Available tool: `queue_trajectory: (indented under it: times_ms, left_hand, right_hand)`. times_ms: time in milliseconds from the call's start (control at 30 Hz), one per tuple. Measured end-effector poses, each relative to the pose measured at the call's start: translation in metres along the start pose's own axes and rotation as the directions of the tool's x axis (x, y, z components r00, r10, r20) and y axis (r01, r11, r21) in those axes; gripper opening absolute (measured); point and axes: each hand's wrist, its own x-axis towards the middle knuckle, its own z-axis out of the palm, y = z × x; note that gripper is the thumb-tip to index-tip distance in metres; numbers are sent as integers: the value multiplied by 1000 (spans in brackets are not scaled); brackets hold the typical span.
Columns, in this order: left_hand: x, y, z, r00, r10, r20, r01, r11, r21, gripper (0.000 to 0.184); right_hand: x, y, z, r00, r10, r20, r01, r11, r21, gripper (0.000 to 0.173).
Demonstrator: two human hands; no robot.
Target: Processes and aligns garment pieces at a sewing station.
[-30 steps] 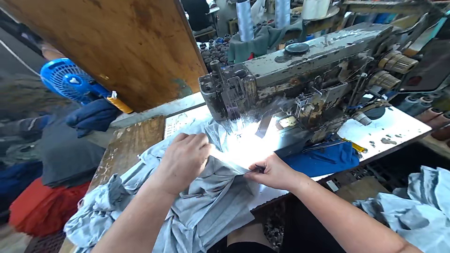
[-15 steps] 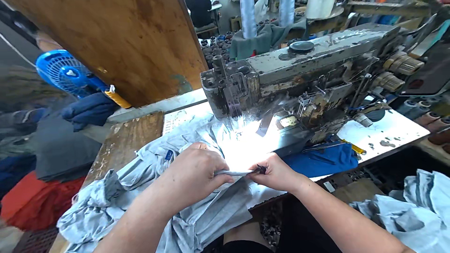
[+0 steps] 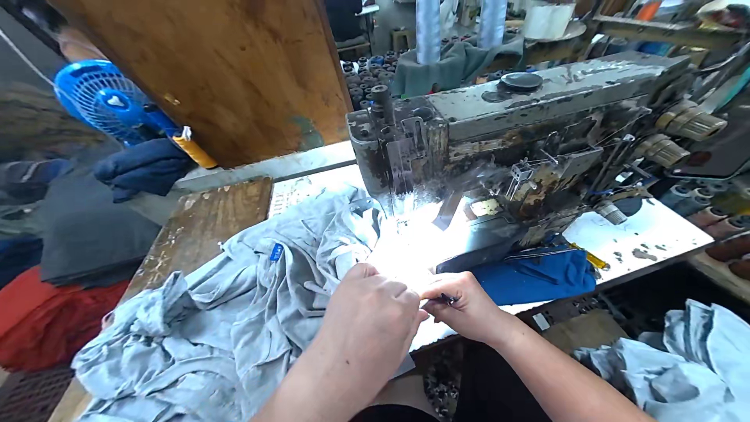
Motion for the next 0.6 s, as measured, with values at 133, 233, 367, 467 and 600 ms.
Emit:
queue_trajectory:
  times_ms: [133,233,367,467,600]
  left_hand:
    - [-5,19,17,996,-66,-60,67,997,29,38]
    - [-9,30,26,976,-176,-131,180,984,21,32]
    - [-8,37,49,934,-305,-185,295,952,-79,26]
    - [-10,33,72,906,-351,-235,358,934,-13,26]
    - [-5,21,72,868,-408,-282,442,895,65,27]
  right_hand:
    - [-3,4,2,998,-60,-31,59,997,-44,15]
    - [-4,11,5,996,-78,-46,74,994,-82,16]
    - [-8,13,10,993,-74,-94,61,988,-141,17]
    - [-19,-3,-2,983,-123,-138,86,964,-252,17]
    - [-41,-52,-107,803,-317,-504,78,895,-439,16]
